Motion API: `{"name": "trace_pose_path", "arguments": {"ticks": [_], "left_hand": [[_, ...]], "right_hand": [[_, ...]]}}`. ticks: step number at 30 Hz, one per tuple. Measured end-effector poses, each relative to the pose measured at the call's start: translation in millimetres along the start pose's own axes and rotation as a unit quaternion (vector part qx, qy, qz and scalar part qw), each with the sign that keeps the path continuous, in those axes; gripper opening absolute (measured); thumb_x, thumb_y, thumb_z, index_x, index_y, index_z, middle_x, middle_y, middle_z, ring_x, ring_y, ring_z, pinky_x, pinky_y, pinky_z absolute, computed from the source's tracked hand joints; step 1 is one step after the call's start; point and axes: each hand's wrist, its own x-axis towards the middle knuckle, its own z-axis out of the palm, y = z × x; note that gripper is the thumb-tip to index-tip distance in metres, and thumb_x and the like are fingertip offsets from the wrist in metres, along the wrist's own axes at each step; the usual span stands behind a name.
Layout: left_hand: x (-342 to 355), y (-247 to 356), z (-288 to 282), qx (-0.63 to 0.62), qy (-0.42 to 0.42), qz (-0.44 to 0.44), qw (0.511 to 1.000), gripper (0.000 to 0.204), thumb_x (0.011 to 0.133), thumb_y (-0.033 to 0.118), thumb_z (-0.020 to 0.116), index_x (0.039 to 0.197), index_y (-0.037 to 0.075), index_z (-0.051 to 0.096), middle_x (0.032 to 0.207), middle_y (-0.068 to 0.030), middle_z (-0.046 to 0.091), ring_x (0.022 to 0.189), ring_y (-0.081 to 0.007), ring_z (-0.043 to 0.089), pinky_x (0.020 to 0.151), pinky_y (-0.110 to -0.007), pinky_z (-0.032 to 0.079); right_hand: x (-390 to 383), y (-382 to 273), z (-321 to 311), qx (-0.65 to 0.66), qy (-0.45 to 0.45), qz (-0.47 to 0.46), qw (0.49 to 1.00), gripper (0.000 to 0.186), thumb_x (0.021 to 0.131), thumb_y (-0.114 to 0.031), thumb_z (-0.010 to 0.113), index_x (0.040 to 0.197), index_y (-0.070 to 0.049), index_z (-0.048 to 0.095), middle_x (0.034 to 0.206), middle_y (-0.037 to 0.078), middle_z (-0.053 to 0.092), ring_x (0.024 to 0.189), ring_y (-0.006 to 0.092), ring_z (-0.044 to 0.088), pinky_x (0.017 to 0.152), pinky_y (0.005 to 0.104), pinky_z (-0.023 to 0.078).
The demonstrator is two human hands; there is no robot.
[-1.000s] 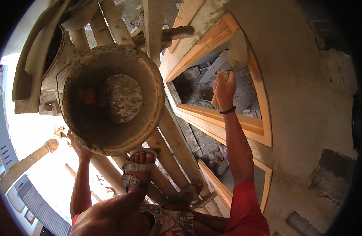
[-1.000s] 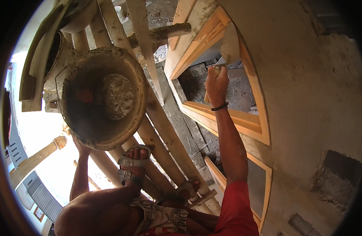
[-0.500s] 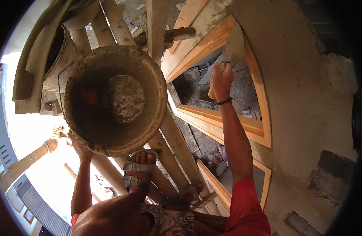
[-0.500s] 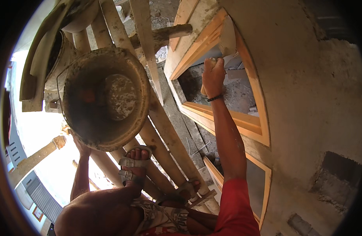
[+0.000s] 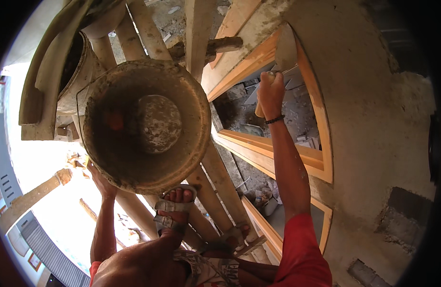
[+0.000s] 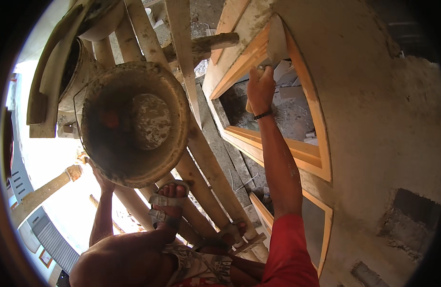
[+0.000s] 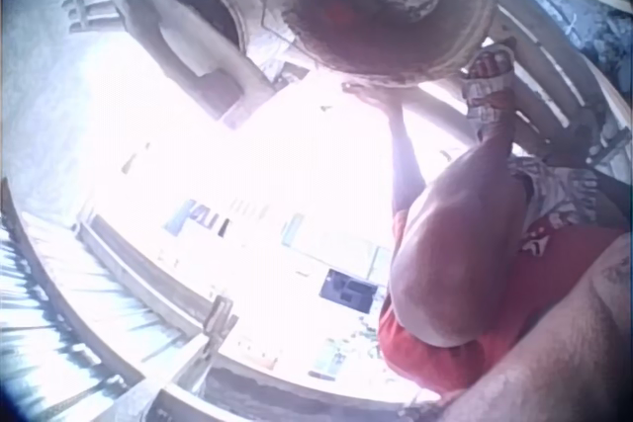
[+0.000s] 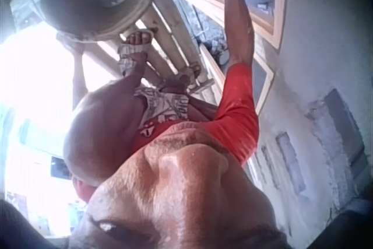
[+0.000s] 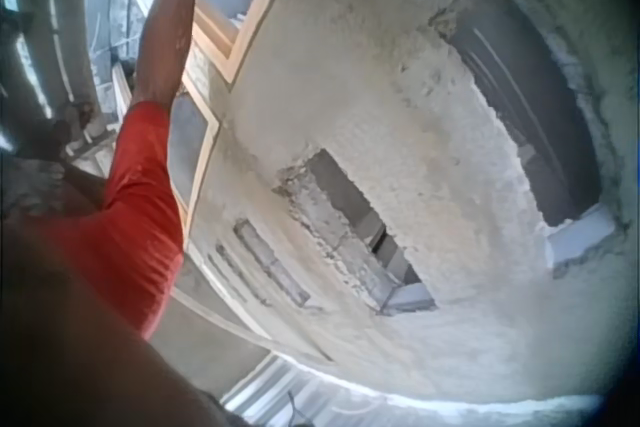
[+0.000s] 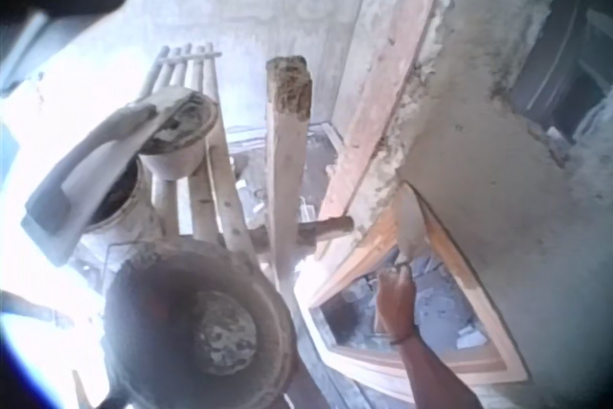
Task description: The person applies plaster to the edges of a window frame using a trowel, taking material from a bucket while perched on a bamboo scaffold.
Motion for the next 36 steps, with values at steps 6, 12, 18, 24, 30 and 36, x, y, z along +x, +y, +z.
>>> {"name": "trace_pose_path", "arguments": {"ticks": [6, 12, 18, 24, 30, 36], "left_hand": [[-0.1, -3.2, 1.0, -0.093, -0.001, -0.009, 0.996, 0.07, 0.094, 0.043, 0.05, 0.142, -0.006, 0.032, 0.129, -0.0271, 0.044, 0.113, -0.0428, 0.054, 0.096, -0.049, 0.043], [-0.7, -22.7, -4.6, 0.014, 0.003, 0.061, 0.998, 0.071, 0.094, 0.041, 0.052, 0.143, -0.006, 0.031, 0.128, -0.0259, 0.045, 0.111, -0.0433, 0.056, 0.096, -0.047, 0.044], [0.6, -17.7, 4.6, -0.111, -0.012, 0.043, 0.993, 0.073, 0.093, 0.043, 0.053, 0.143, -0.005, 0.032, 0.128, -0.0262, 0.045, 0.112, -0.0458, 0.055, 0.095, -0.049, 0.044], [-0.5, 7.5, -0.5, -0.014, -0.001, 0.008, 1.0, 0.071, 0.094, 0.044, 0.052, 0.143, -0.004, 0.034, 0.129, -0.0263, 0.043, 0.114, -0.0447, 0.054, 0.096, -0.05, 0.043], [-0.7, -5.0, 2.7, -0.018, -0.006, 0.012, 1.0, 0.072, 0.095, 0.044, 0.051, 0.145, -0.003, 0.03, 0.129, -0.0258, 0.044, 0.114, -0.0438, 0.054, 0.097, -0.049, 0.043], [-3.5, -21.2, -3.7, -0.039, -0.01, 0.048, 0.998, 0.07, 0.096, 0.045, 0.049, 0.143, -0.004, 0.032, 0.131, -0.0254, 0.043, 0.113, -0.0437, 0.054, 0.097, -0.049, 0.043]], "right_hand": [[-0.6, 3.3, 0.5, 0.029, 0.011, -0.01, 0.999, 0.032, 0.094, -0.024, 0.059, 0.104, 0.006, 0.051, 0.09, 0.026, 0.064, 0.086, 0.0429, 0.065, 0.076, 0.0471, 0.05], [-15.6, -20.9, -0.5, 0.073, -0.027, 0.069, 0.995, 0.031, 0.094, -0.023, 0.059, 0.103, 0.006, 0.05, 0.085, 0.023, 0.064, 0.077, 0.0357, 0.066, 0.069, 0.0438, 0.052], [8.1, 12.8, 0.6, 0.014, 0.032, -0.035, 0.999, 0.03, 0.094, -0.023, 0.06, 0.1, 0.005, 0.051, 0.077, 0.018, 0.062, 0.06, 0.0272, 0.065, 0.052, 0.0382, 0.051], [-6.6, 1.1, -7.1, 0.042, -0.01, 0.028, 0.999, 0.033, 0.094, -0.025, 0.059, 0.104, 0.005, 0.051, 0.08, 0.023, 0.064, 0.073, 0.0394, 0.066, 0.069, 0.0461, 0.052], [-4.1, -17.3, -0.3, -0.087, -0.059, 0.003, 0.994, 0.034, 0.094, -0.025, 0.057, 0.108, 0.005, 0.051, 0.089, 0.029, 0.065, 0.085, 0.0472, 0.065, 0.073, 0.0496, 0.051], [-28.5, -40.4, -20.7, -0.088, -0.062, -0.027, 0.994, 0.035, 0.094, -0.023, 0.056, 0.109, 0.008, 0.049, 0.089, 0.031, 0.065, 0.088, 0.0491, 0.064, 0.072, 0.0509, 0.051]]}}
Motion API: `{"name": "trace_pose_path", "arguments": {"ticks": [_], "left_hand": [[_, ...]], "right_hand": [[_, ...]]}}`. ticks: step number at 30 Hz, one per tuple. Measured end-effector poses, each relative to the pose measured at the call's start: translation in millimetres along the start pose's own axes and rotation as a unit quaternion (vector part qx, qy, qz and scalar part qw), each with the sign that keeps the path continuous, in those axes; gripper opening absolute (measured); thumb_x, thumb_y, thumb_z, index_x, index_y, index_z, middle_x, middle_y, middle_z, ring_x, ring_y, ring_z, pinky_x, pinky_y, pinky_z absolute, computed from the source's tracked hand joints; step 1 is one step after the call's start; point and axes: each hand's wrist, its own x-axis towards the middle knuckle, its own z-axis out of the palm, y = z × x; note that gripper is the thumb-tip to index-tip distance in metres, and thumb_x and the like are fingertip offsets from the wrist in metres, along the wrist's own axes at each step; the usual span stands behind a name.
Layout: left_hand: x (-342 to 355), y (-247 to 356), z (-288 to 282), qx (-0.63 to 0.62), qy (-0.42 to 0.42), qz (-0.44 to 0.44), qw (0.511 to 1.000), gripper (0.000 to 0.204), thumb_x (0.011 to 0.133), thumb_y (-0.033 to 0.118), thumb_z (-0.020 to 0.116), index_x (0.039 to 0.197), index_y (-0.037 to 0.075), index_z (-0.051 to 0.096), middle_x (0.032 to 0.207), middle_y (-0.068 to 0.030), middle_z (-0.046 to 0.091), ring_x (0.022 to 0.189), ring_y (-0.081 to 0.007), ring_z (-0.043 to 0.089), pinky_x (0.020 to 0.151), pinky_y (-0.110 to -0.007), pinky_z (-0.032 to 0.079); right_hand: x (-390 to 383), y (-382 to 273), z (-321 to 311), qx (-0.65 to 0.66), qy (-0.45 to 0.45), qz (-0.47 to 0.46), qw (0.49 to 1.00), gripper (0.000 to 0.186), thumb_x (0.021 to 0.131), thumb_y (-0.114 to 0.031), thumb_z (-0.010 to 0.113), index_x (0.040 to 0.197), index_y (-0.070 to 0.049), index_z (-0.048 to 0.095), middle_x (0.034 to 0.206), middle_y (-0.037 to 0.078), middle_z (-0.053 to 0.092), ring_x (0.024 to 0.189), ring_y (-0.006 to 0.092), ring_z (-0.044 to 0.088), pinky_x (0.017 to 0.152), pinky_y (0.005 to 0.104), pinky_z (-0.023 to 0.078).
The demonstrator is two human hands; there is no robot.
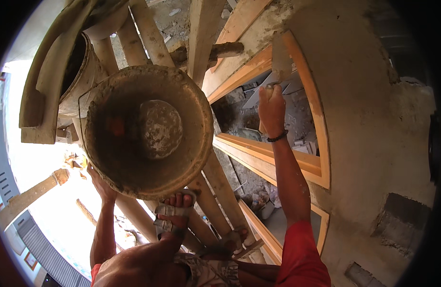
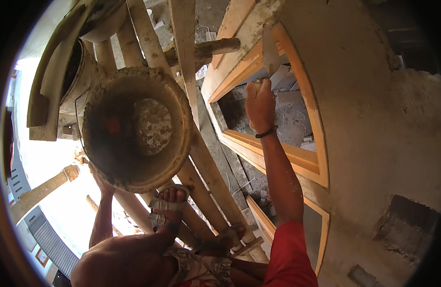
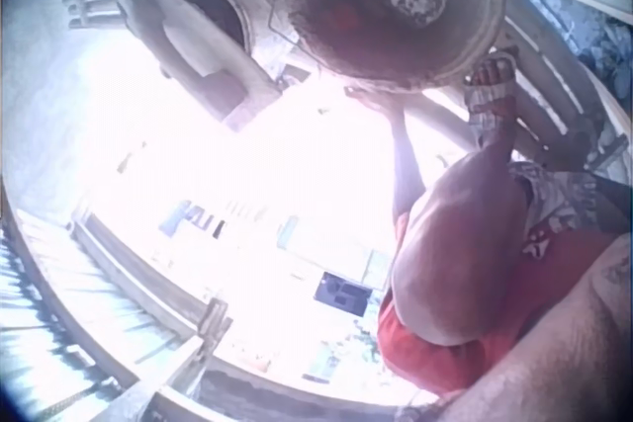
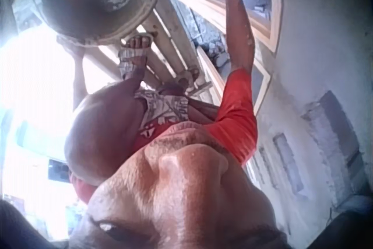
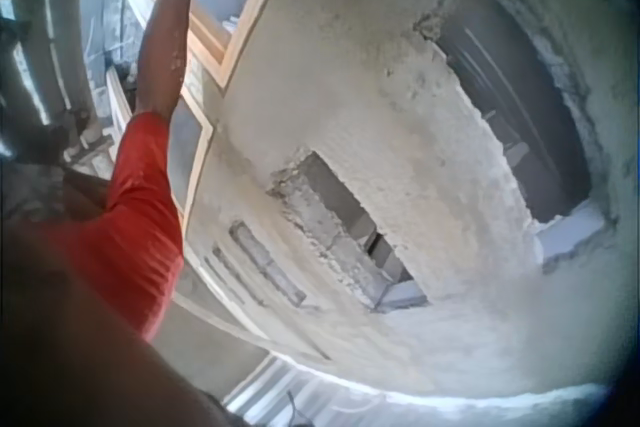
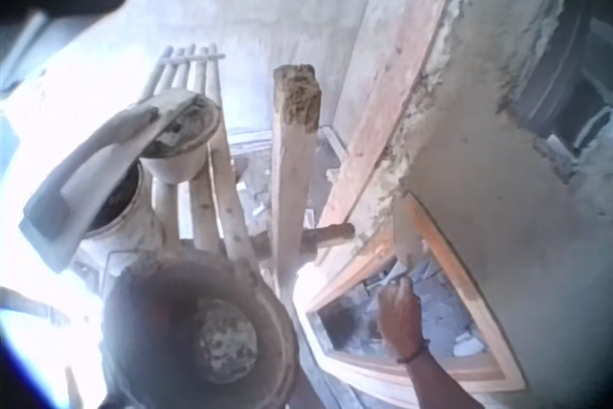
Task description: The person applies plaster to the edges of a window frame using a trowel, taking material from a bucket while perched on a bamboo scaffold.
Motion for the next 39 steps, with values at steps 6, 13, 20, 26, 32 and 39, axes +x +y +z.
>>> {"name": "trace_pose_path", "arguments": {"ticks": [6, 13, 20, 26, 32, 39], "left_hand": [[6.1, 24.0, 6.3, -0.019, 0.012, -0.079, 0.997, 0.069, 0.096, 0.045, 0.049, 0.14, -0.005, 0.034, 0.131, -0.0271, 0.042, 0.11, -0.0446, 0.055, 0.094, -0.05, 0.044], [3.5, 13.1, 5.3, -0.011, 0.013, -0.06, 0.998, 0.068, 0.096, 0.044, 0.047, 0.141, -0.005, 0.032, 0.125, -0.0264, 0.048, 0.106, -0.045, 0.057, 0.091, -0.049, 0.045], [6.0, 22.2, 7.4, -0.021, 0.013, -0.117, 0.993, 0.067, 0.096, 0.043, 0.047, 0.141, -0.005, 0.032, 0.123, -0.0262, 0.05, 0.105, -0.0426, 0.057, 0.091, -0.048, 0.045], [2.5, 18.5, 7.8, 0.023, 0.015, -0.026, 0.999, 0.063, 0.097, 0.041, 0.046, 0.139, -0.005, 0.036, 0.125, -0.0248, 0.048, 0.111, -0.0407, 0.054, 0.095, -0.046, 0.044], [0.6, 4.5, -0.7, -0.022, -0.002, -0.044, 0.999, 0.064, 0.098, 0.044, 0.043, 0.138, -0.005, 0.038, 0.129, -0.0247, 0.045, 0.115, -0.0395, 0.052, 0.097, -0.045, 0.043], [3.5, 7.2, 3.8, -0.023, 0.015, -0.043, 0.999, 0.062, 0.098, 0.043, 0.044, 0.137, -0.005, 0.041, 0.129, -0.025, 0.045, 0.115, -0.0411, 0.051, 0.097, -0.046, 0.042]], "right_hand": [[20.7, -28.6, -20.8, -0.055, 0.087, -0.067, 0.992, 0.035, 0.094, -0.022, 0.055, 0.109, 0.009, 0.047, 0.089, 0.032, 0.064, 0.088, 0.0499, 0.063, 0.073, 0.0517, 0.05], [50.4, -39.6, -18.6, -0.098, 0.063, -0.062, 0.991, 0.037, 0.093, -0.023, 0.056, 0.109, 0.01, 0.047, 0.095, 0.036, 0.063, 0.094, 0.0508, 0.062, 0.081, 0.0541, 0.049], [54.5, -19.6, -10.1, -0.054, 0.023, -0.009, 0.998, 0.038, 0.095, -0.025, 0.054, 0.114, 0.008, 0.048, 0.1, 0.034, 0.064, 0.099, 0.0479, 0.063, 0.084, 0.0502, 0.052], [62.6, 8.2, -6.9, -0.14, -0.082, 0.02, 0.987, 0.036, 0.095, -0.025, 0.054, 0.111, 0.007, 0.049, 0.095, 0.032, 0.066, 0.095, 0.0471, 0.064, 0.082, 0.0515, 0.052], [55.8, 8.7, 7.2, -0.175, -0.006, -0.042, 0.984, 0.033, 0.094, -0.024, 0.054, 0.109, 0.005, 0.049, 0.09, 0.03, 0.066, 0.085, 0.047, 0.066, 0.072, 0.0517, 0.055], [36.8, 44.0, 34.9, -0.152, -0.007, -0.025, 0.988, 0.03, 0.095, -0.022, 0.054, 0.109, 0.004, 0.049, 0.085, 0.029, 0.065, 0.085, 0.0467, 0.065, 0.071, 0.0515, 0.054]]}}
